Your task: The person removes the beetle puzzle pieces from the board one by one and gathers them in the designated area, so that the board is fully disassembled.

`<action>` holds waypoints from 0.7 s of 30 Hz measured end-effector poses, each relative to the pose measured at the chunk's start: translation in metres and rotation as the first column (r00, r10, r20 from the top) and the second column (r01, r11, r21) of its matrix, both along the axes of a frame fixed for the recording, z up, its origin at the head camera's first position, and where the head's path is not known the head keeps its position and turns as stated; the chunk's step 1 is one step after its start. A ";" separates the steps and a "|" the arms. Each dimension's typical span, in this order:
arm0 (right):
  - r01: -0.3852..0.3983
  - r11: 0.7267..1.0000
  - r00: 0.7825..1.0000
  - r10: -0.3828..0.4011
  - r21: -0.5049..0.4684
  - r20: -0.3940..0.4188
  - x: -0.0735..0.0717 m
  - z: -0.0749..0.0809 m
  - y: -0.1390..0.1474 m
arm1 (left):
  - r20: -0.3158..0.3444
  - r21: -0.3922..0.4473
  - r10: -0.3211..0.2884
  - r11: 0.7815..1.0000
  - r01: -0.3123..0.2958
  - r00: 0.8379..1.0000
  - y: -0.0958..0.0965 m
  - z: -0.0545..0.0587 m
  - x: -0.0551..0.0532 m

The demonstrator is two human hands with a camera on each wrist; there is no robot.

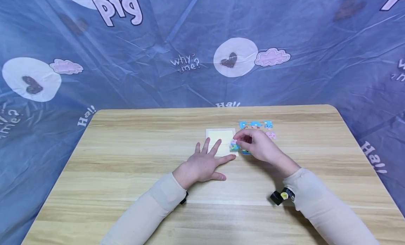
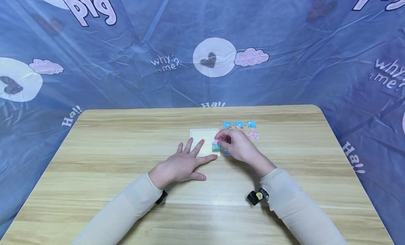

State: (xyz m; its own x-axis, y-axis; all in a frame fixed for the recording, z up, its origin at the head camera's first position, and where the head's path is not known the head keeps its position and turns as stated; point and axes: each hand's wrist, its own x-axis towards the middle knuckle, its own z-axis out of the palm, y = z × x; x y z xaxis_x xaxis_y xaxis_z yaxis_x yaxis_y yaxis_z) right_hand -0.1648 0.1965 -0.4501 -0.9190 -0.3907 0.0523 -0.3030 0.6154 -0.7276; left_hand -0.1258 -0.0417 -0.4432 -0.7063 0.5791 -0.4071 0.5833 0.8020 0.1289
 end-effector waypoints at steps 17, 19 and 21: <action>0.090 0.995 0.996 -0.089 -0.034 0.031 0.008 0.008 0.038 | 0.033 0.020 0.013 1.000 -0.014 0.999 0.001 0.002 -0.001; 0.094 0.995 0.995 -0.093 -0.045 0.025 0.009 0.008 0.042 | 0.035 0.025 0.016 1.000 -0.017 0.999 0.001 0.002 -0.001; 0.102 0.994 0.995 -0.101 -0.050 0.026 0.011 0.009 0.046 | 0.032 0.031 0.019 0.999 -0.020 0.999 0.001 0.003 -0.001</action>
State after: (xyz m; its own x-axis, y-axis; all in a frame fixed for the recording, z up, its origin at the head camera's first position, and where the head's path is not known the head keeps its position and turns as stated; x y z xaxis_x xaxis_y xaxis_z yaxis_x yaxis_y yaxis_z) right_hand -0.1541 0.2421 -0.4415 -0.9550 -0.2929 0.0475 -0.2233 0.6041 -0.7650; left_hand -0.1270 -0.0411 -0.4404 -0.7042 0.5786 -0.4115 0.5630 0.8082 0.1727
